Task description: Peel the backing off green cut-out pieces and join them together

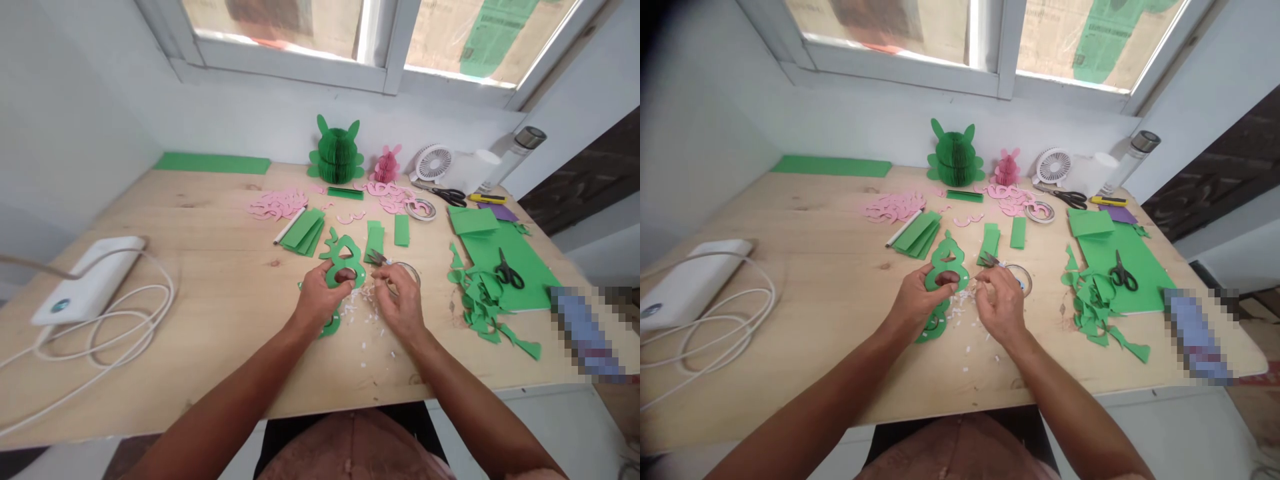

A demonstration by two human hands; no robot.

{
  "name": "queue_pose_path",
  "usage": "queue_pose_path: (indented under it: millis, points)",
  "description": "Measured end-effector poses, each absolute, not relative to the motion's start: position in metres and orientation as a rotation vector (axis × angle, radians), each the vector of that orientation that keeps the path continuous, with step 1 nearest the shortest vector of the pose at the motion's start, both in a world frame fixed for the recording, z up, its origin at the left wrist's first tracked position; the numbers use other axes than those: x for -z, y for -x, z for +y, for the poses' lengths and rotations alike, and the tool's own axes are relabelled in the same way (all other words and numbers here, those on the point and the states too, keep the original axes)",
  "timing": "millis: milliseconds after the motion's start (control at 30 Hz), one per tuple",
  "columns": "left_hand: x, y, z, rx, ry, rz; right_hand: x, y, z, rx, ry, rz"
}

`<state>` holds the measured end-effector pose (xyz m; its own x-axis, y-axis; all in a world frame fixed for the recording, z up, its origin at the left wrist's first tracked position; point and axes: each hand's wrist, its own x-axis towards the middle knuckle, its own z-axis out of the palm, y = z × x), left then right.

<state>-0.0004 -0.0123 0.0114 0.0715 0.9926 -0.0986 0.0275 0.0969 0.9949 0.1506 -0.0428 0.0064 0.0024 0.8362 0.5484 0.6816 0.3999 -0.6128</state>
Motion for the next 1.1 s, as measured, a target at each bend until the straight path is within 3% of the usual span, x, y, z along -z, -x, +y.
queue_pose_path:
  millis: [300,1100]
  points:
    - [-0.0065,-0.0018,-0.0156,-1.047,-1.439,1.178,-0.0008,-0.1471,-0.0432,-0.004,1.29,-1.812]
    - [-0.0142,0.0008,-0.0115,-1.058,-1.258,1.203,0.0003,-0.1519,-0.0404,-0.402,1.442,-1.68]
